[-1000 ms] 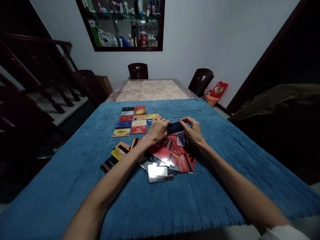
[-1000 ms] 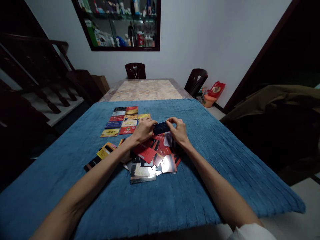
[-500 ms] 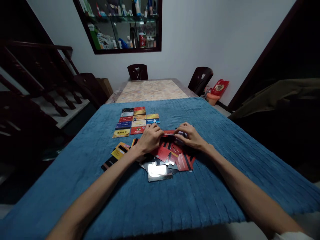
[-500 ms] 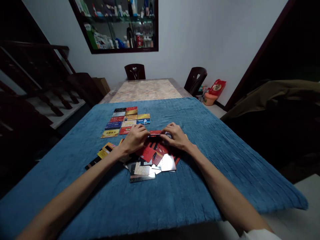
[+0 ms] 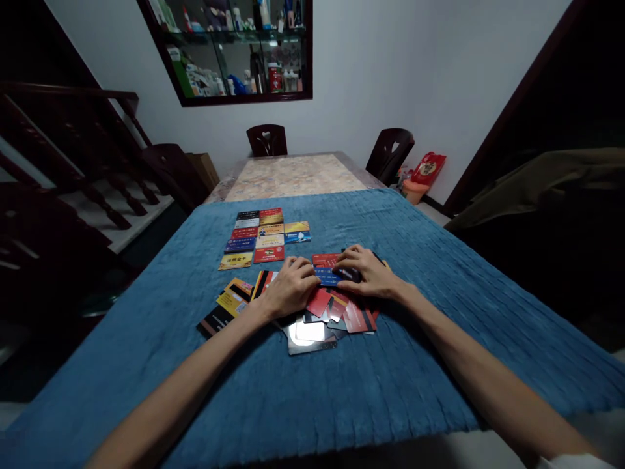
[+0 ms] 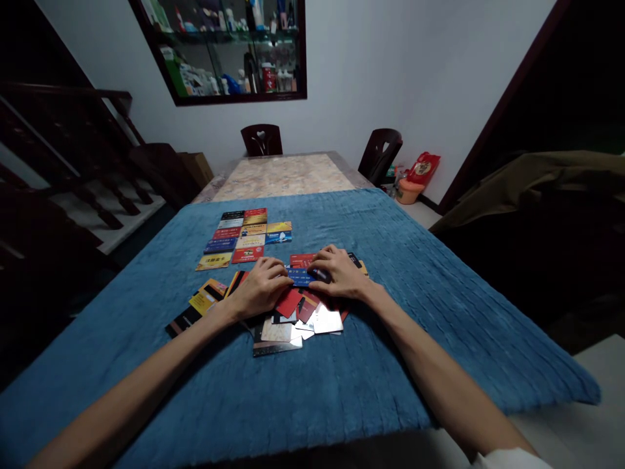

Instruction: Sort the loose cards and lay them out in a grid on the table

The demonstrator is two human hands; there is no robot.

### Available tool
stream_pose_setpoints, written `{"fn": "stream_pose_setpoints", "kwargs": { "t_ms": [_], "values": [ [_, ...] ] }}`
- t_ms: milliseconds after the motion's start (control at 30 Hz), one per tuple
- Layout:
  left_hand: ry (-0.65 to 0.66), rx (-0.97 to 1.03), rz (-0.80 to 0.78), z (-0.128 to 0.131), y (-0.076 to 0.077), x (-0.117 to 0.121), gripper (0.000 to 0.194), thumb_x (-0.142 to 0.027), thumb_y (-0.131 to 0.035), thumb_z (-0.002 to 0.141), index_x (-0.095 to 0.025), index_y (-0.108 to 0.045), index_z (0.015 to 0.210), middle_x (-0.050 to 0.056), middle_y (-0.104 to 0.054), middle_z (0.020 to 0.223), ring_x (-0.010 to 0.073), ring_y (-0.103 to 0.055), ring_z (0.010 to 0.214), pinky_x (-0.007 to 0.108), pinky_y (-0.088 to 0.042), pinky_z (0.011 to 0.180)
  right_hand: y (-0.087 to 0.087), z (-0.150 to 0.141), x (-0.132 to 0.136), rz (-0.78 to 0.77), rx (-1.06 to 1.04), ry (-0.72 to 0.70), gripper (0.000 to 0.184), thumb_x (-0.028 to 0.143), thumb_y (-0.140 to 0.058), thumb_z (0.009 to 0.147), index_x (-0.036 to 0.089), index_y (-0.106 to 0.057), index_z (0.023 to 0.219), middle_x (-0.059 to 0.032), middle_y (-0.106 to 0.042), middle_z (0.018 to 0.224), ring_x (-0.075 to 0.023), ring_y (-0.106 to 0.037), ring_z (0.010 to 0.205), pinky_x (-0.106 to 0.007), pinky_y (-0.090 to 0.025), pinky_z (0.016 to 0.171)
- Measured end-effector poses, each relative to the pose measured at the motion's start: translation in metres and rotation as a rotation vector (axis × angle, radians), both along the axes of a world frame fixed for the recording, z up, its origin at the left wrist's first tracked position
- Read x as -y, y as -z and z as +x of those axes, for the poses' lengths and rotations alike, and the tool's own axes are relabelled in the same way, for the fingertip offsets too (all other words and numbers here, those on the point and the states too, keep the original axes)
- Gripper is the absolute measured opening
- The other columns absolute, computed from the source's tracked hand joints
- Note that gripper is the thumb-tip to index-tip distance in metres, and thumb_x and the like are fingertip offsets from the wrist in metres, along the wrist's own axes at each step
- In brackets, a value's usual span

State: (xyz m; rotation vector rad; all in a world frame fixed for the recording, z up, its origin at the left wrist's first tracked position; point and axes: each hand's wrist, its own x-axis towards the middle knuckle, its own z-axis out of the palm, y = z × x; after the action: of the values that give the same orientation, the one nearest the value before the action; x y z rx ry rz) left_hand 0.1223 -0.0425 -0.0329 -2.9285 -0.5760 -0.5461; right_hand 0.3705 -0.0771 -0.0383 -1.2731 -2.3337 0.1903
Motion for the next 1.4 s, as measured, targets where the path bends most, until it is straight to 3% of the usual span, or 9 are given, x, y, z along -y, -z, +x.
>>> {"fn": "stream_pose_setpoints", "kwargs": {
  "t_ms": [233, 433, 567, 833, 1400],
  "values": [
    [-0.003, 0.001, -0.062, -0.002, -0.003, -0.001, 0.026, -0.018, -0.046, 0.097, -0.018, -0.072, 0.096, 0.010, -0.070, 0.096, 0.0243, -0.054, 0.106, 0.043, -0.040, 0.090, 0.003, 0.000, -0.001, 0.032, 0.035, -0.002, 0.031, 0.045, -0.069, 0.085, 0.026, -0.073, 0.111, -0.0090, -0.069, 0.112, -0.0286, -0.053, 0.108, -0.049, -0.041, 0.094],
    [-0.116, 0.080, -0.166, -0.013, -0.010, -0.013, 0.022, -0.021, -0.057, 0.090, -0.019, -0.071, 0.108, 0.009, -0.070, 0.107, 0.0265, -0.052, 0.111, 0.047, -0.043, 0.096, 0.001, 0.000, 0.000, 0.050, 0.051, 0.011, 0.042, 0.049, -0.067, 0.085, 0.028, -0.069, 0.122, -0.0104, -0.068, 0.115, -0.0305, -0.052, 0.109, -0.051, -0.040, 0.096],
    [-0.170, 0.069, -0.258, -0.018, -0.011, -0.017, 0.030, -0.025, -0.066, 0.085, -0.019, -0.068, 0.114, 0.009, -0.068, 0.113, 0.0274, -0.050, 0.115, 0.048, -0.043, 0.098, 0.000, 0.002, 0.001, 0.051, 0.097, 0.040, 0.048, 0.053, -0.067, 0.084, 0.024, -0.068, 0.123, -0.0122, -0.067, 0.117, -0.0321, -0.051, 0.108, -0.052, -0.040, 0.095],
    [-0.153, 0.007, -0.331, -0.013, -0.011, -0.013, 0.035, -0.030, -0.066, 0.086, -0.020, -0.063, 0.120, 0.010, -0.064, 0.122, 0.0270, -0.048, 0.120, 0.050, -0.041, 0.103, 0.002, 0.002, 0.000, -0.003, 0.157, 0.062, 0.053, 0.058, -0.066, 0.083, 0.027, -0.067, 0.127, -0.0131, -0.064, 0.119, -0.0342, -0.048, 0.110, -0.053, -0.040, 0.092],
    [-0.110, -0.022, -0.415, -0.008, -0.005, -0.026, 0.036, -0.031, -0.066, 0.088, -0.019, -0.062, 0.122, 0.011, -0.062, 0.122, 0.0276, -0.050, 0.120, 0.046, -0.041, 0.102, 0.008, 0.002, -0.002, 0.048, 0.127, 0.030, 0.042, 0.052, -0.061, 0.087, 0.025, -0.068, 0.119, -0.0127, -0.064, 0.112, -0.0316, -0.050, 0.107, -0.053, -0.044, 0.090]
  ]
}}
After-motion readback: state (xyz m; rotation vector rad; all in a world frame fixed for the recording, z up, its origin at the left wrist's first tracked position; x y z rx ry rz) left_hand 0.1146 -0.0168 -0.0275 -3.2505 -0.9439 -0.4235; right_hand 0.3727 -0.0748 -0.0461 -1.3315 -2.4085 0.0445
